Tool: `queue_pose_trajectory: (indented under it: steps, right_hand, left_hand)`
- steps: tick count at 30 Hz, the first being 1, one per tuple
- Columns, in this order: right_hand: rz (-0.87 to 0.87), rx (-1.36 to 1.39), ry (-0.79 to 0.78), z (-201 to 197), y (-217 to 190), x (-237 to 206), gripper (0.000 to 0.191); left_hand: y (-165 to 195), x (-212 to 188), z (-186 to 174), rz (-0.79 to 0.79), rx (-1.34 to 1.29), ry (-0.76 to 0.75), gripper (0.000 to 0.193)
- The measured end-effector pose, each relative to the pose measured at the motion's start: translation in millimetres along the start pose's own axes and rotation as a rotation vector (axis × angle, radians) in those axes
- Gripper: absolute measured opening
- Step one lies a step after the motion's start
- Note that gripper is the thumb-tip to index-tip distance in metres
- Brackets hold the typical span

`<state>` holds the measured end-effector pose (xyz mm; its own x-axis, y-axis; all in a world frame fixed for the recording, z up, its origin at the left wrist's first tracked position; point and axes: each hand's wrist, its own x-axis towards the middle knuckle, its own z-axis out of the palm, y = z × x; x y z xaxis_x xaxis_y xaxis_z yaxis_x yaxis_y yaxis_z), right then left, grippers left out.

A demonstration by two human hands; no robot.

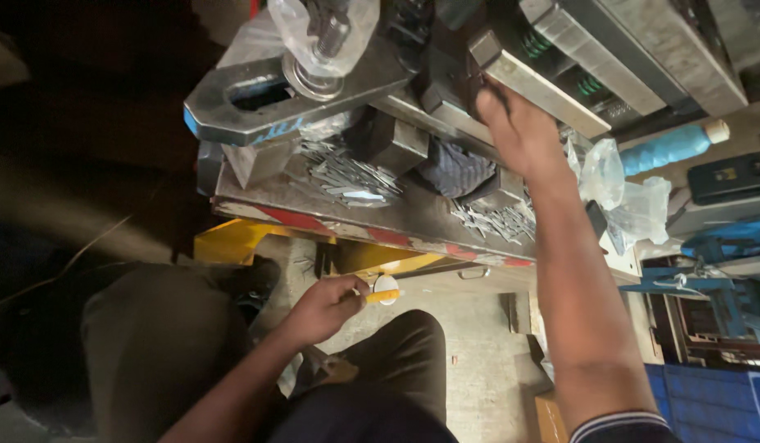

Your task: The person operates a manual press machine to shape small metal pieces. They repeatedly pick up metal strips, insert them into the press, and use a yellow tool to assist with positioning and removal.

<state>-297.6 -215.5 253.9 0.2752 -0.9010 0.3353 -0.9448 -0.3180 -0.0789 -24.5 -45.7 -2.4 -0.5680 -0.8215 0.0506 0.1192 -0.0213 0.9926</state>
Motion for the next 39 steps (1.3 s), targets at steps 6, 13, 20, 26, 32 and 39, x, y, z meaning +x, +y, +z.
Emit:
queue_pose_trajectory:
  steps: [6,13,20,26,32,39]
  right_hand:
    - [0.014,-0.114,0.054,2.7,-29.1,-10.2,0.097]
    - [-0.071,-0.201,0.054,-2.3,-36.9,-8.3,0.100]
    - [-0.125,-0.211,0.292,1.9,-71.6,-64.0,0.064]
    - [-0.057,-0.008,0.395,37.1,-98.9,-145.8,0.054]
    - [0.028,0.077,0.499,35.4,-60.1,-163.6,0.057]
    - [0.064,0.267,0.500,67.5,-75.0,-211.2,0.034]
  left_hand:
    - [5.9,-7.2,-6.5,-0.094,-0.022,0.005,0.016]
    - [4.3,0.0,0.2,-0.133,-0.038,-0.019,0.016]
    - [13.8,-2.7,4.9,-0.028,-0.036,0.025,0.011]
    - [12.2,-6.7,14.2,-0.158,-0.007,0.016,0.011]
    - [17.4,-4.9,25.3,-0.172,-0.036,-0.001,0.012]
    - [20.2,3.4,24.3,-0.231,0.067,0.051,0.014]
